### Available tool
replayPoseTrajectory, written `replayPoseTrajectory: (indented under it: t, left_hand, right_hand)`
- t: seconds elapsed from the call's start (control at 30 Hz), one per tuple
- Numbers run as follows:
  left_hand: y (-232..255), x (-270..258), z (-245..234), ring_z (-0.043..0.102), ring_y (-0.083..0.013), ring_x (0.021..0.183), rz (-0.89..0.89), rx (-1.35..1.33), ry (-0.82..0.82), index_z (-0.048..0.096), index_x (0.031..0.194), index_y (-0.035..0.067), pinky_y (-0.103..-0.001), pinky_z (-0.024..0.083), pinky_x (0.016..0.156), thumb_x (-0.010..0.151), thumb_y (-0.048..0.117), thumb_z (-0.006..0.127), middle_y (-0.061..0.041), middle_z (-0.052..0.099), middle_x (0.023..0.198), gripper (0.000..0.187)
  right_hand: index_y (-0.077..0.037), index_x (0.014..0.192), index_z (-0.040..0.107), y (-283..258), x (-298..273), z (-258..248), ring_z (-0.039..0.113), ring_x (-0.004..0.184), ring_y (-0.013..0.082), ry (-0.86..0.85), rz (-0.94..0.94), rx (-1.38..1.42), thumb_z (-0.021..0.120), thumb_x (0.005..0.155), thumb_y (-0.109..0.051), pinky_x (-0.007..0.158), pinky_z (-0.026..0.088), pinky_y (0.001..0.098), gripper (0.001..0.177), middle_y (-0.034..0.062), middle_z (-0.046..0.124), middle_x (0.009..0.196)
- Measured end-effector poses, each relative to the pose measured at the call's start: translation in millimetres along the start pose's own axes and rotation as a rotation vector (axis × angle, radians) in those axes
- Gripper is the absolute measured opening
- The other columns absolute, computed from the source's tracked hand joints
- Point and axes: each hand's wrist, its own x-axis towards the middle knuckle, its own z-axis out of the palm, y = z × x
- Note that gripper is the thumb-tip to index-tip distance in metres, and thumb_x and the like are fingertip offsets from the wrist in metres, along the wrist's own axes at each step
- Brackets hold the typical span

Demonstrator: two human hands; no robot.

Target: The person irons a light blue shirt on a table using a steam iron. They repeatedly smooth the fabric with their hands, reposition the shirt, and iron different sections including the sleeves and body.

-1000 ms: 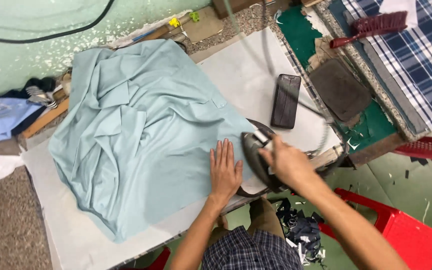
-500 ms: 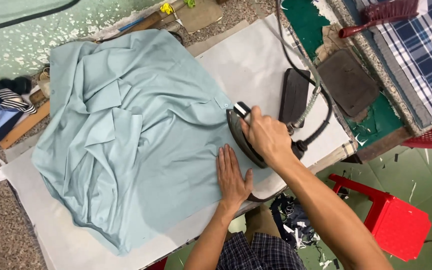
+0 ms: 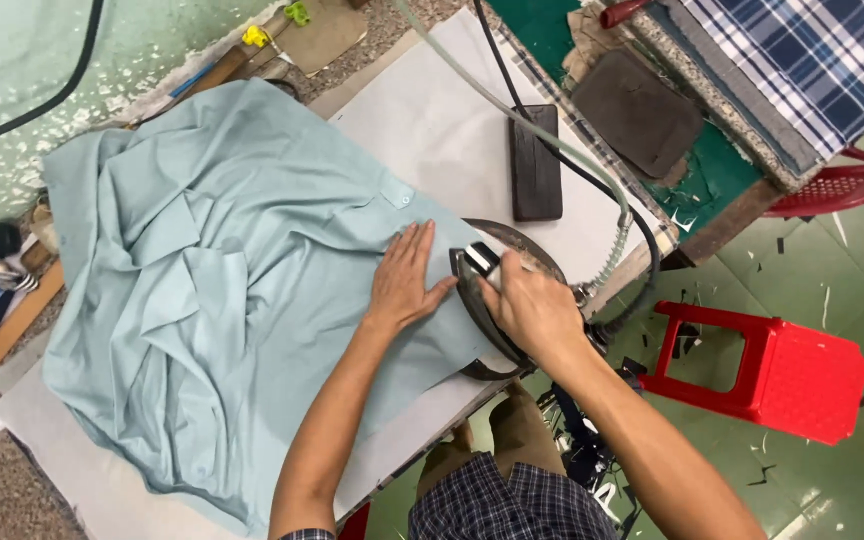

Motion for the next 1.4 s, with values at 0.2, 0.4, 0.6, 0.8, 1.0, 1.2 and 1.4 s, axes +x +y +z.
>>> replayPoseTrajectory:
  t: [0.2,0.4,0.6,0.8,1.0,1.2,1.4]
  left_hand:
    - [-3,6,-26,0.036,-0.0365,0.149,-0.035,-0.172,-0.148,0.019,0.162,0.007,-0.046,0.024,0.127,0.061,0.085,0.072,-0.017,0.037,0.162,0.138]
    - [-4,9,-46,0.034,-0.0355,0.149,-0.016,-0.274,-0.227,0.016,0.160,0.000,-0.044,0.025,0.127,0.058,0.079,0.080,-0.018,0.036,0.162,0.144]
    - [-8,7,-54,0.026,-0.0354,0.153,-0.085,-0.432,-0.337,0.001,0.160,-0.003,-0.045,0.021,0.128,0.053,0.068,0.090,-0.017,0.025,0.167,0.156]
    - [-11,6,-53,0.025,-0.0373,0.153,-0.179,-0.455,-0.321,-0.009,0.159,-0.001,-0.050,0.022,0.129,0.049,0.063,0.094,-0.017,0.027,0.166,0.164]
    - [-16,2,-47,0.027,-0.0387,0.152,-0.049,-0.236,-0.231,0.003,0.158,-0.007,-0.054,0.003,0.130,0.049,0.075,0.089,-0.017,0.038,0.161,0.161]
    - [-12,6,-51,0.026,-0.0326,0.154,-0.043,-0.174,-0.245,0.010,0.157,-0.006,-0.052,-0.001,0.130,0.052,0.077,0.086,-0.017,0.040,0.160,0.154]
    - [-17,7,-47,0.028,-0.0343,0.153,0.013,-0.127,-0.235,0.014,0.156,-0.008,-0.054,0.001,0.129,0.051,0.080,0.083,-0.020,0.041,0.158,0.153]
  right_hand:
    - [-0.002,0.110,0.051,9,-31,-6,0.075,0.075,0.0482,-0.050,0.024,0.017,0.047,0.100,-0.041,0.068,0.058,0.0597,0.041,0.0303,0.071,0.079]
    - [-0.005,0.113,0.054,-10,-15,-13,0.077,0.073,0.0379,-0.057,0.070,-0.110,0.041,0.105,-0.045,0.065,0.062,0.0484,0.042,0.0247,0.071,0.079]
    - [-0.005,0.112,0.054,-19,28,-17,0.076,0.069,0.0353,-0.003,0.008,-0.160,0.040,0.107,-0.047,0.060,0.061,0.0467,0.045,0.0223,0.070,0.079]
    - [-0.003,0.118,0.052,-29,61,-16,0.075,0.074,0.0435,0.057,0.048,-0.102,0.041,0.103,-0.052,0.066,0.059,0.0553,0.052,0.0237,0.069,0.082]
    - [-0.002,0.135,0.044,-19,63,-13,0.073,0.089,0.0500,0.032,0.001,0.072,0.039,0.102,-0.040,0.078,0.057,0.0599,0.050,0.0272,0.068,0.096]
    - [0.003,0.125,0.053,-26,24,-16,0.074,0.085,0.0469,0.016,0.183,0.208,0.049,0.103,-0.039,0.072,0.059,0.0569,0.047,0.0308,0.070,0.088]
    - [0.007,0.125,0.055,-27,-9,-17,0.075,0.081,0.0434,-0.027,0.243,0.219,0.054,0.102,-0.041,0.068,0.061,0.0527,0.053,0.0294,0.070,0.083]
